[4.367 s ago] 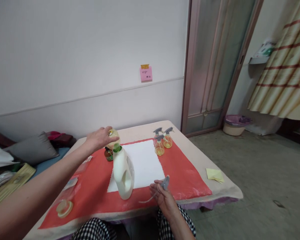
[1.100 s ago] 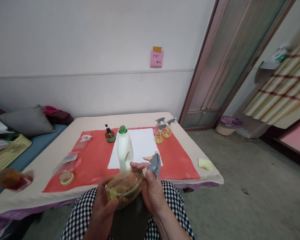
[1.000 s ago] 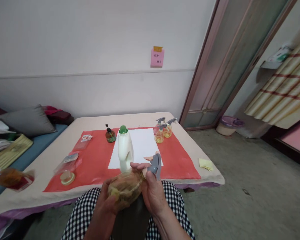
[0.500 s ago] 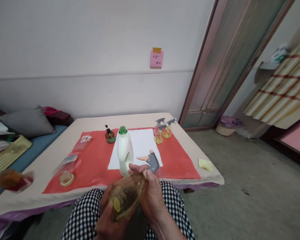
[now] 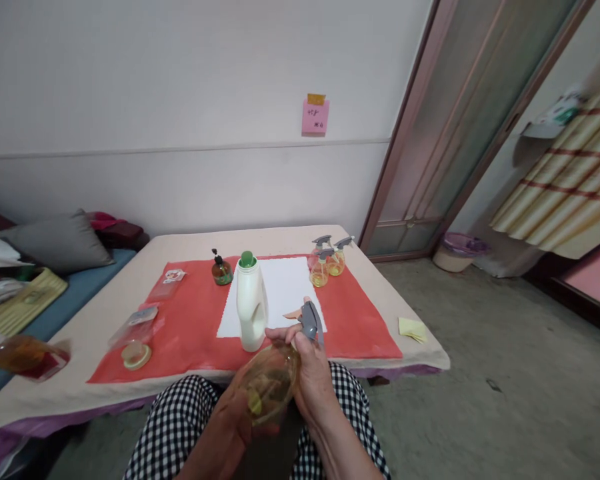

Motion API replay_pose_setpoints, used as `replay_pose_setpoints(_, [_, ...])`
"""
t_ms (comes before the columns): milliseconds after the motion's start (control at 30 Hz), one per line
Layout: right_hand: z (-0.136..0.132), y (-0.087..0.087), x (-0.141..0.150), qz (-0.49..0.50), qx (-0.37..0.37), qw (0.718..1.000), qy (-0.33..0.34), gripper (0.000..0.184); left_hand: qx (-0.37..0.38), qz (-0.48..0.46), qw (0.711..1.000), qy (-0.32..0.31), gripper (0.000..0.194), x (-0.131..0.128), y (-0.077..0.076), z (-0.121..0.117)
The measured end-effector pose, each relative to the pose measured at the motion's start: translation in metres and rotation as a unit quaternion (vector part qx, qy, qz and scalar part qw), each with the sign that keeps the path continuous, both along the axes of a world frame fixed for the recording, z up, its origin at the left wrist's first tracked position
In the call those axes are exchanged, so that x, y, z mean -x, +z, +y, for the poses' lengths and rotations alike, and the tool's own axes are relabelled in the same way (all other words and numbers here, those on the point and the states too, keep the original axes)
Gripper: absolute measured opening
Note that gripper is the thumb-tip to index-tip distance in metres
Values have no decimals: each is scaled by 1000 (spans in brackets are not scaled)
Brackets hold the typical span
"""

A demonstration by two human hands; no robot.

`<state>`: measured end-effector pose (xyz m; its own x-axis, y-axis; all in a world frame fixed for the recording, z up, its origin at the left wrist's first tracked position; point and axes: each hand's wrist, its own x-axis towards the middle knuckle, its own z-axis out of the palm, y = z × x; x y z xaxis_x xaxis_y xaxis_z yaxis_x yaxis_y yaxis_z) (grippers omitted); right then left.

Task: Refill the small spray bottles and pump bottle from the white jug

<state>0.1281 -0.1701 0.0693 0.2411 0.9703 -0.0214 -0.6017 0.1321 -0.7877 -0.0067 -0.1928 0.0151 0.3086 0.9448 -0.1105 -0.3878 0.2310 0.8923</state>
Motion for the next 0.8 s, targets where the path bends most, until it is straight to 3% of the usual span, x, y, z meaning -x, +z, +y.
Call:
replay_pose_setpoints(100, [3, -1, 3, -3, 6, 1000, 2, 29, -55, -19, 998, -1, 74, 7, 1, -4])
replay_pose_setpoints(200, [5, -4, 6, -1, 0, 1000, -4, 27, -105, 84, 988, 74, 82, 11, -11, -8])
replay_pose_setpoints(300, [6, -8, 11, -3, -1, 1000, -2, 27, -240, 230, 927, 175, 77, 10, -25, -7])
replay_pose_setpoints(367, [6, -9, 14, -5, 1, 1000, -2, 26, -329, 288, 868, 235, 74, 9, -31, -3])
replay_pose_setpoints(433, [6, -10, 16, -3, 6, 1000, -4, 26, -367, 318, 833, 264, 71, 9, -35, 0])
replay_pose_setpoints(500, [7, -11, 17, 0, 11, 1000, -16, 25, -355, 331, 835, 259, 69, 10, -37, 3])
replay_pose_setpoints(633, [5, -19, 15, -89, 30, 995, -24, 22, -275, 347, 877, 184, 81, 17, -43, 7])
replay_pose_setpoints(733, [-2, -29, 18, -202, 36, 979, 15, 26, -261, 379, 876, 147, 86, 22, -43, 11])
replay_pose_setpoints(800, [-8, -34, 24, -230, 22, 972, 52, 26, -260, 388, 874, 136, 74, 24, -41, 12])
